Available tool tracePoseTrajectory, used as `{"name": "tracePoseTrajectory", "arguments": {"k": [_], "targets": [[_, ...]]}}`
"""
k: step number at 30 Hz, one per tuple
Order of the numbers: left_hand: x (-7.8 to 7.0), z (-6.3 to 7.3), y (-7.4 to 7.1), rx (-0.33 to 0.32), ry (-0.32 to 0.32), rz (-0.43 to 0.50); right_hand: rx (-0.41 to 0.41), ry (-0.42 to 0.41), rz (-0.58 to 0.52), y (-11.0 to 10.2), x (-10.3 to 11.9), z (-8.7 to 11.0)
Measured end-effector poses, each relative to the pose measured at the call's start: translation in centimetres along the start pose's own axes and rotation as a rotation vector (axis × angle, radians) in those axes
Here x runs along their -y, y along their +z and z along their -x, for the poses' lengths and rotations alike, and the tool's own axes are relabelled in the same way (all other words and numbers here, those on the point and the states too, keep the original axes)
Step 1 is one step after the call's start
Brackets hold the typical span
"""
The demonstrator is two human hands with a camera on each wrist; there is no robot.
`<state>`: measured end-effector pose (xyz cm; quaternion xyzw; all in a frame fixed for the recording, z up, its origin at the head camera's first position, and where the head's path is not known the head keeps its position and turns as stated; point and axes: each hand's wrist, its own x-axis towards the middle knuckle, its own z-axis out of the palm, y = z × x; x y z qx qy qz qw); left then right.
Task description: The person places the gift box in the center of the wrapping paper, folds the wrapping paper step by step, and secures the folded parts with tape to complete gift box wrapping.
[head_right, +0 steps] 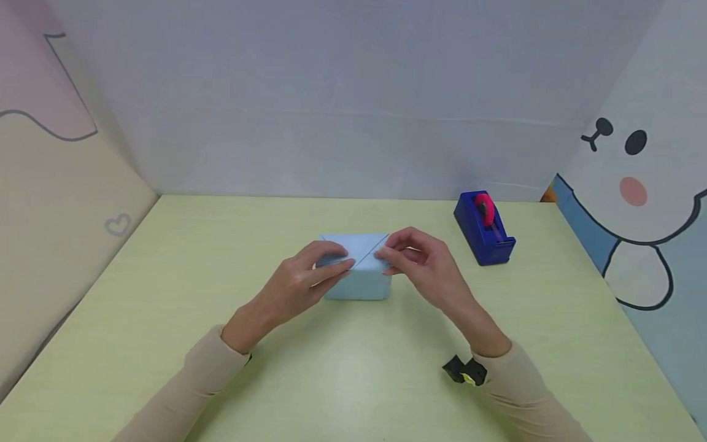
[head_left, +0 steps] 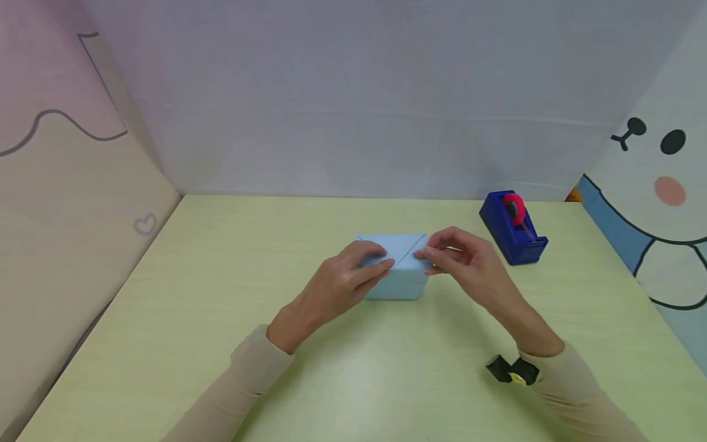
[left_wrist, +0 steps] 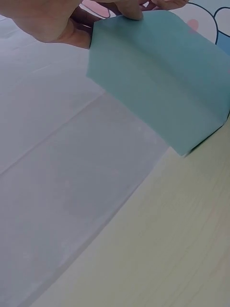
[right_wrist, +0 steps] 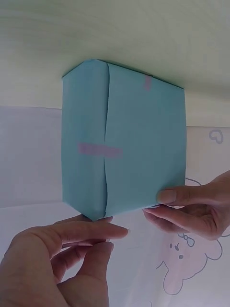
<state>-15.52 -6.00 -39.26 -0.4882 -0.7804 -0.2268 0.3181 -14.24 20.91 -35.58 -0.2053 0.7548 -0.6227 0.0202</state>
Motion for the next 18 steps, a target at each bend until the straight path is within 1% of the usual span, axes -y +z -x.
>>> {"name": "tracePoseTrajectory", "arguments": {"k": [4, 8, 11, 18], "targets": [[0.0, 0.0, 0.0, -0.004, -0.006, 0.010, 0.024, -0.031, -0.027, 0.5, -0.1, -0.1], [-0.1, -0.1, 0.0, -0.023, -0.002, 0.023, 0.035, -0.046, -0.007, 1.1, -0.1, -0.1], [-0.2, -0.3, 0.0, -0.041, -0.005, 0.023, 0.046, -0.030, -0.009, 1.6, 0.0, 0.0], [-0.4, -0.4, 0.1, -0.050, -0.064, 0.021, 0.094, 0.023, -0.017, 2.6, 0.2, 0.0]]}}
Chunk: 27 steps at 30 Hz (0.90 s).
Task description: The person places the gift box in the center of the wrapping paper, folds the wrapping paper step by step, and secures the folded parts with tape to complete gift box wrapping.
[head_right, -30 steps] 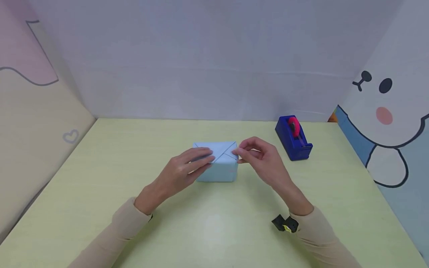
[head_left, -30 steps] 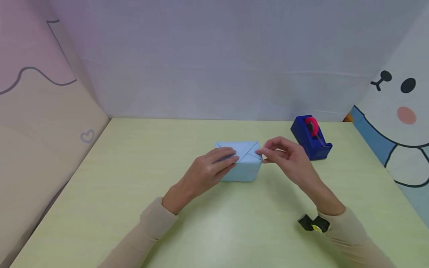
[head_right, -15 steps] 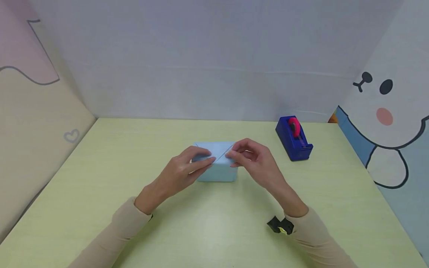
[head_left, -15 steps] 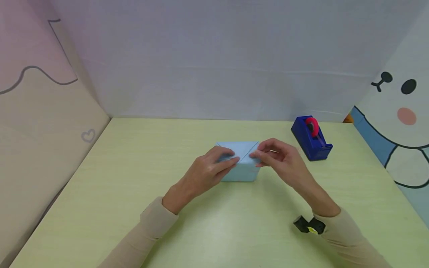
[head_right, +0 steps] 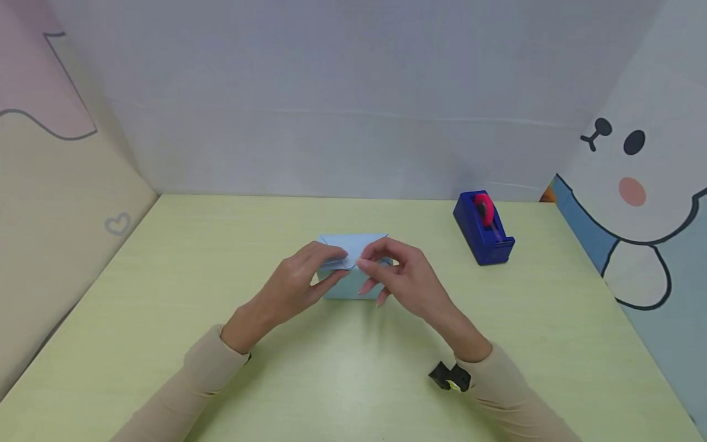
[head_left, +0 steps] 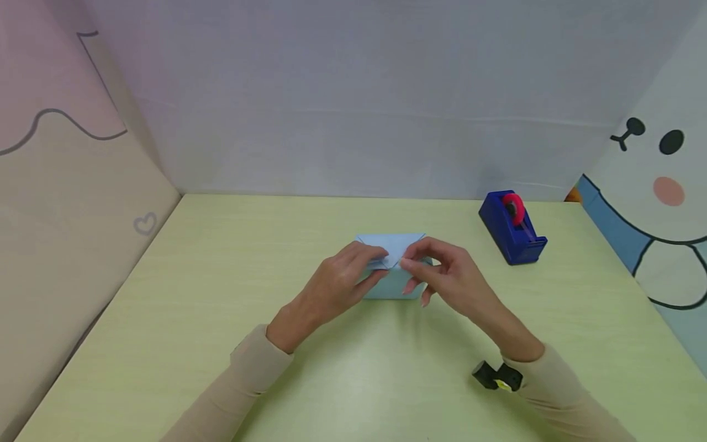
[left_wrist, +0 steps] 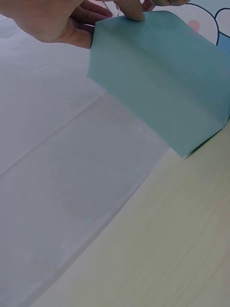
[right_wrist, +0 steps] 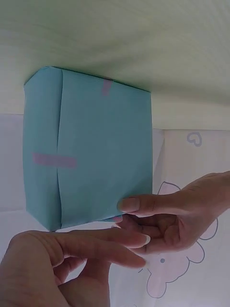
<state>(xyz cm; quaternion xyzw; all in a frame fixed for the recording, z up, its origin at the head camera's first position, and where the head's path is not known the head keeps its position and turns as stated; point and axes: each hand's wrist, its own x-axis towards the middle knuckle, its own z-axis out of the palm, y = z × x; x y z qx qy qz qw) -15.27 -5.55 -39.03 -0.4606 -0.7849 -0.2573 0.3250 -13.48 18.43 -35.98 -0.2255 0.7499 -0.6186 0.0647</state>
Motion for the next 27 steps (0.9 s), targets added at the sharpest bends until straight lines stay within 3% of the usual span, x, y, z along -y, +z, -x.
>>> {"name": "tracePoseTrajectory", "arguments": {"k": [6, 16, 27], "targets": [[0.0, 0.1, 0.1, -0.002, -0.010, 0.005, 0.020, 0.023, -0.013, 0.8, 0.0, -0.3], [0.2, 0.3, 0.1, -0.008, 0.033, -0.036, 0.054, 0.016, -0.030, 2.0, -0.2, -0.5], [0.3, 0.3, 0.1, -0.009, 0.041, -0.019, -0.029, 0.055, 0.063, 2.4, 0.5, 0.0]]}}
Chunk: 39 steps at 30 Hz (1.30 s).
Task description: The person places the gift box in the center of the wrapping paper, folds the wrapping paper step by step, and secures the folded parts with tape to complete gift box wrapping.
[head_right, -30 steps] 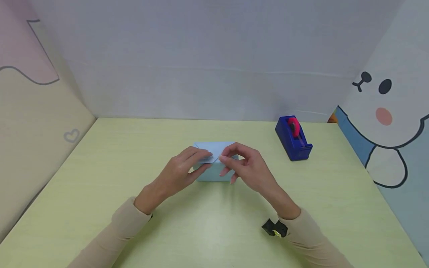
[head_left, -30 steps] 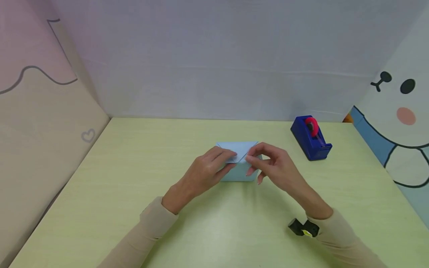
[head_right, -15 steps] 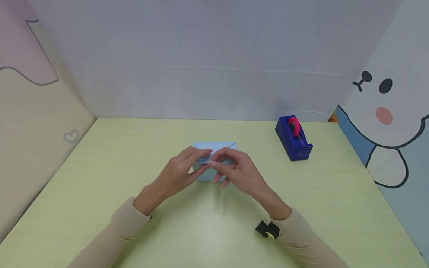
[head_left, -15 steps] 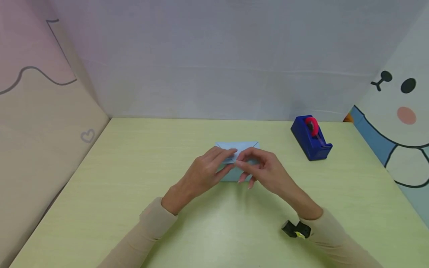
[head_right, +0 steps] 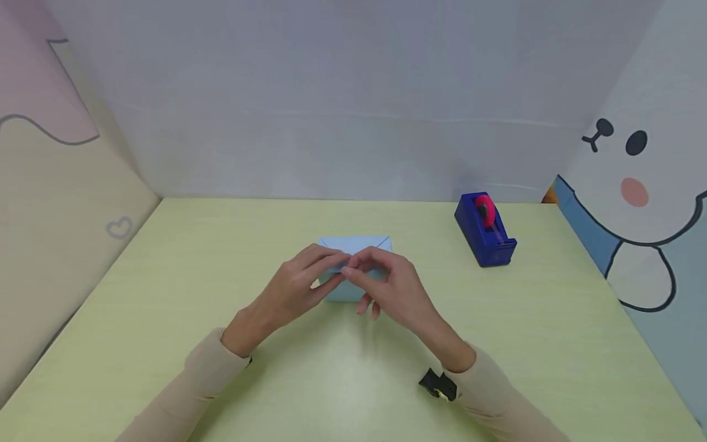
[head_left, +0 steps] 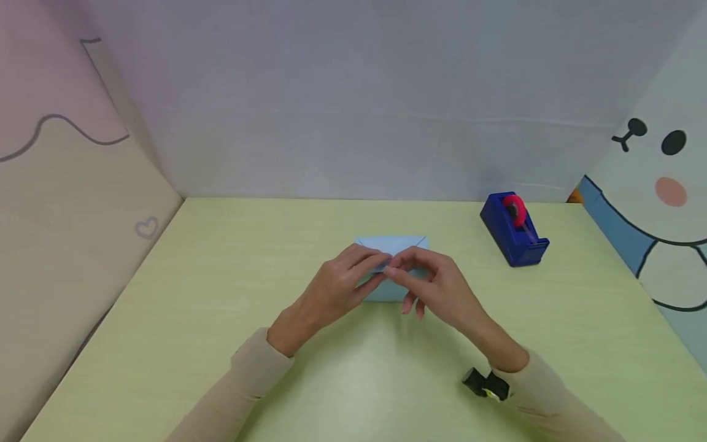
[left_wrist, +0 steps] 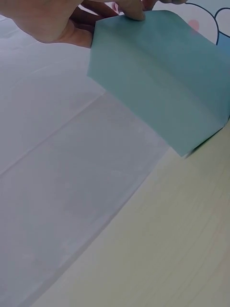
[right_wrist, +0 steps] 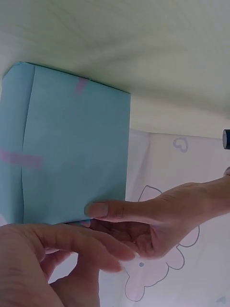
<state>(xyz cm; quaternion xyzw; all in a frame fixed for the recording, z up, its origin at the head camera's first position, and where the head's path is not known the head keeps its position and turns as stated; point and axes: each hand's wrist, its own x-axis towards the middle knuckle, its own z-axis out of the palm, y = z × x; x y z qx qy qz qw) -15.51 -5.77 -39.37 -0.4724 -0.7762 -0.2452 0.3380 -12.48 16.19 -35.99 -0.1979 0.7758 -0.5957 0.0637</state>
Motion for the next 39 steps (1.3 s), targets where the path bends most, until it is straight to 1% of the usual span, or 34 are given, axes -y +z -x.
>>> {"name": "tracePoseTrajectory", "arguments": {"k": [3, 8, 16, 22, 27, 33, 39], "targets": [[-0.03, -0.09, 0.07, 0.004, -0.007, -0.004, -0.025, 0.010, 0.020, 0.03, 0.15, 0.10], [-0.09, -0.20, 0.00, 0.004, -0.013, -0.013, -0.046, 0.002, 0.038, 0.15, 0.24, 0.11], [-0.12, -0.23, 0.05, -0.002, -0.006, -0.007, -0.025, 0.003, 0.021, 0.15, -0.04, 0.22], [-0.16, -0.17, 0.10, -0.009, 0.002, 0.013, -0.021, 0.030, 0.025, 0.15, -0.25, 0.13], [-0.18, -0.11, 0.04, 0.013, 0.002, 0.024, -0.010, 0.070, 0.029, -0.01, -0.27, 0.20], [-0.26, -0.04, -0.19, 0.026, 0.009, 0.004, -0.001, 0.101, 0.050, -0.10, -0.17, 0.26], [-0.27, 0.01, -0.24, 0.044, 0.010, -0.015, -0.010, 0.123, 0.071, -0.11, -0.10, 0.27]]}}
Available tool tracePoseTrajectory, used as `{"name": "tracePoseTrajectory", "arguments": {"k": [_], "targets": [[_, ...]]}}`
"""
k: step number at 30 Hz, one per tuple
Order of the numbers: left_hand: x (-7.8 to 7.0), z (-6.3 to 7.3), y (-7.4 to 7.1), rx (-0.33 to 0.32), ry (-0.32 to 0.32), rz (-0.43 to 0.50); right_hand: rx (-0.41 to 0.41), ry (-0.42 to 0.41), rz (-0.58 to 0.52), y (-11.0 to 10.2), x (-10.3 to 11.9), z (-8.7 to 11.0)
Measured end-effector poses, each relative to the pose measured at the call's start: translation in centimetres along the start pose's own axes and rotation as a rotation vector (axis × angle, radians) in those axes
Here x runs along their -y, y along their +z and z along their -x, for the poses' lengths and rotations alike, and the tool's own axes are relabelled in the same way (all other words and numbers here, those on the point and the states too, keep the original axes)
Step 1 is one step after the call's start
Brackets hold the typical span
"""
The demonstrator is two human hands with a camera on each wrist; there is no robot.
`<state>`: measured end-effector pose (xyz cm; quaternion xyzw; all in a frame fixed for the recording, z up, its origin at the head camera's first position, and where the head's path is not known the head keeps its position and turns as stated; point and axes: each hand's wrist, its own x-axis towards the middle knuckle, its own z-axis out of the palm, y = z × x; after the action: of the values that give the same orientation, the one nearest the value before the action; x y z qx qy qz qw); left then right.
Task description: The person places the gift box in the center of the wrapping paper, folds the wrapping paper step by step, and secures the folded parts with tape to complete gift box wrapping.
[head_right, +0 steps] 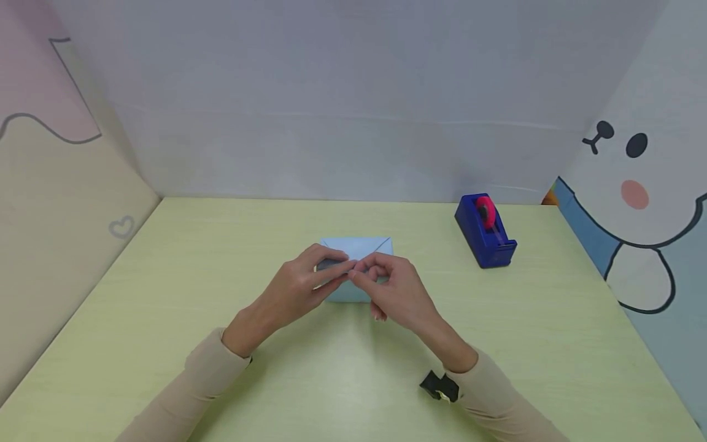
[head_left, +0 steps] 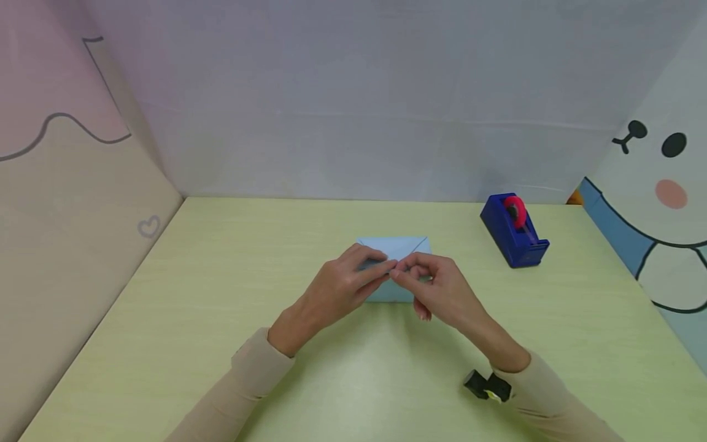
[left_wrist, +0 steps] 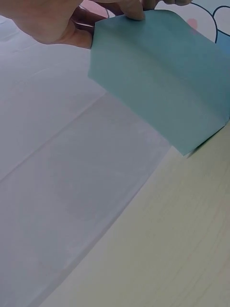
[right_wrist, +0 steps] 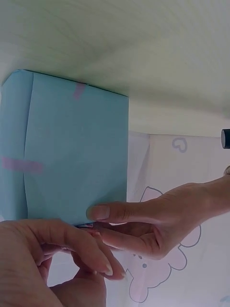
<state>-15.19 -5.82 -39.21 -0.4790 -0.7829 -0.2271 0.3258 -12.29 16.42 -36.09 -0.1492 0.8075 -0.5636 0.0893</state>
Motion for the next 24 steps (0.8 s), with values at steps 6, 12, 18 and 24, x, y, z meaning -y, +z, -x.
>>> {"name": "tracePoseTrajectory", "arguments": {"k": [6, 12, 18, 24], "targets": [[-0.01, 0.01, 0.02, 0.023, 0.002, -0.024, -0.007, 0.039, 0.011, 0.08, 0.01, 0.04], [0.00, -0.07, 0.17, 0.004, 0.020, -0.056, -0.015, 0.049, 0.013, 0.11, 0.05, 0.16], [0.05, -0.12, 0.28, -0.006, 0.035, -0.076, -0.016, 0.057, -0.013, 0.12, 0.08, 0.47], [0.06, -0.09, 0.25, -0.004, 0.038, -0.075, -0.026, 0.061, 0.005, 0.34, 0.08, 0.76]]}}
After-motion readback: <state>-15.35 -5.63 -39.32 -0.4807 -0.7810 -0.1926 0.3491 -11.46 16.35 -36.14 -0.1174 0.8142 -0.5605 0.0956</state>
